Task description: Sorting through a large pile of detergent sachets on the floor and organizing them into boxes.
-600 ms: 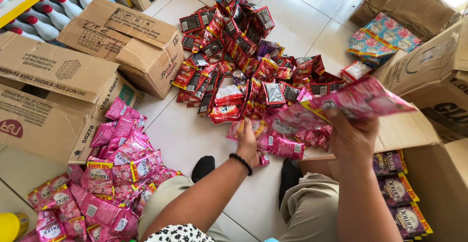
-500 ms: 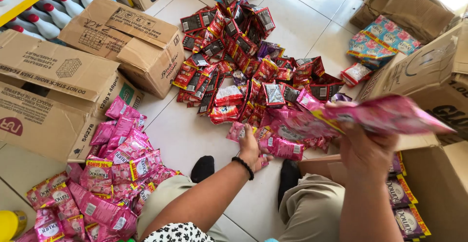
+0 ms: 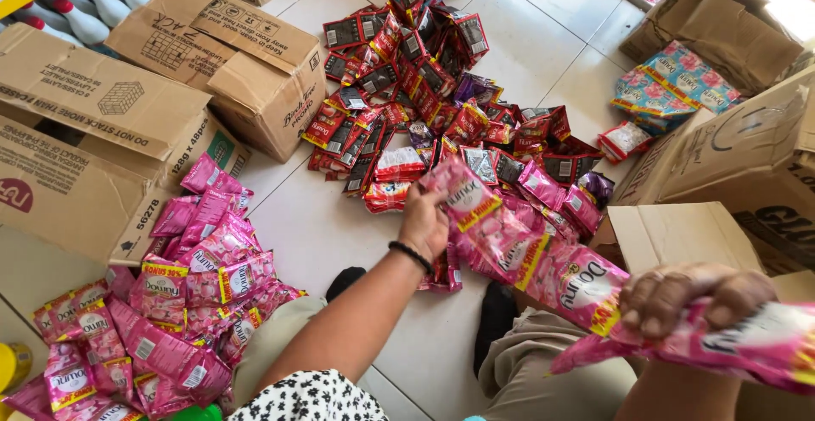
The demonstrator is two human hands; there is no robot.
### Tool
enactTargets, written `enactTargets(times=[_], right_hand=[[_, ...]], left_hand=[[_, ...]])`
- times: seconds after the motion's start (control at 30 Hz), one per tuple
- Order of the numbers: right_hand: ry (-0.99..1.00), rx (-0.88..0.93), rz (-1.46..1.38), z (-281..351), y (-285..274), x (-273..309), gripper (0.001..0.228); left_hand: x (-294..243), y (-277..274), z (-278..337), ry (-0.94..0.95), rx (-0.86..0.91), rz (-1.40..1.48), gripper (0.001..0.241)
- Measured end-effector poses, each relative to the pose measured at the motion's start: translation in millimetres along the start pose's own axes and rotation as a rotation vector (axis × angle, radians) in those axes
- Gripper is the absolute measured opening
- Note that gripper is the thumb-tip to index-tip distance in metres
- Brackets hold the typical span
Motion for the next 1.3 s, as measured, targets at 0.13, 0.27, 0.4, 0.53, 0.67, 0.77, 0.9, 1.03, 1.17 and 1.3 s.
enactTargets(times=[0.13, 0.27, 0.4, 0.53, 0.67, 0.77, 0.9, 1.03, 1.17, 1.3], right_hand=[[0.037, -0.111, -0.018, 33, -34, -28, 0.036], [0.118, -0.236, -0.069, 21, -31, -47, 0.032], [0.269, -0.46, -0.09, 10, -27, -69, 0.04], [0.435, -0.637, 0.002, 62, -77, -113, 0.045], [0.562, -0.666, 0.213, 38, -67, -133, 0.036], [0.519, -0.634, 0.284, 5, -48, -138, 0.032], [0.412, -0.615, 0.368, -10, -42, -140, 0.027], [0.425, -0.602, 0.351, -11, -36, -144, 0.026], [0.419, -0.714, 0.278, -8, -36, -145, 0.034], [0.376, -0.73, 0.356, 0, -43, -140, 0.036]], left_hand=[[-21, 21, 1, -0.004, 0.182, 0.084, 0.034], [-26, 75, 53, -0.223, 0.359, 0.226, 0.037], [-29, 106, 86, -0.209, 0.515, 0.1, 0.035], [-58, 132, 106, -0.122, 0.654, 0.007, 0.033], [-59, 112, 85, -0.03, 0.778, -0.082, 0.032], [-67, 111, 90, -0.017, 0.797, -0.122, 0.028], [-73, 116, 99, -0.057, 0.742, -0.178, 0.026], [-69, 121, 107, -0.068, 0.769, -0.194, 0.023], [-66, 132, 120, -0.013, 0.851, -0.356, 0.023], [-66, 142, 128, 0.005, 0.901, -0.45, 0.024]])
Point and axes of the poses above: each hand's wrist, its own z-axis away from the middle knuckle, its own y-axis out of the palm, x = y × z, the point moved 7 cm from there along -z, towards the middle knuckle, and after that the axes turned 4 degrees about -y, right-handed, at the moved point
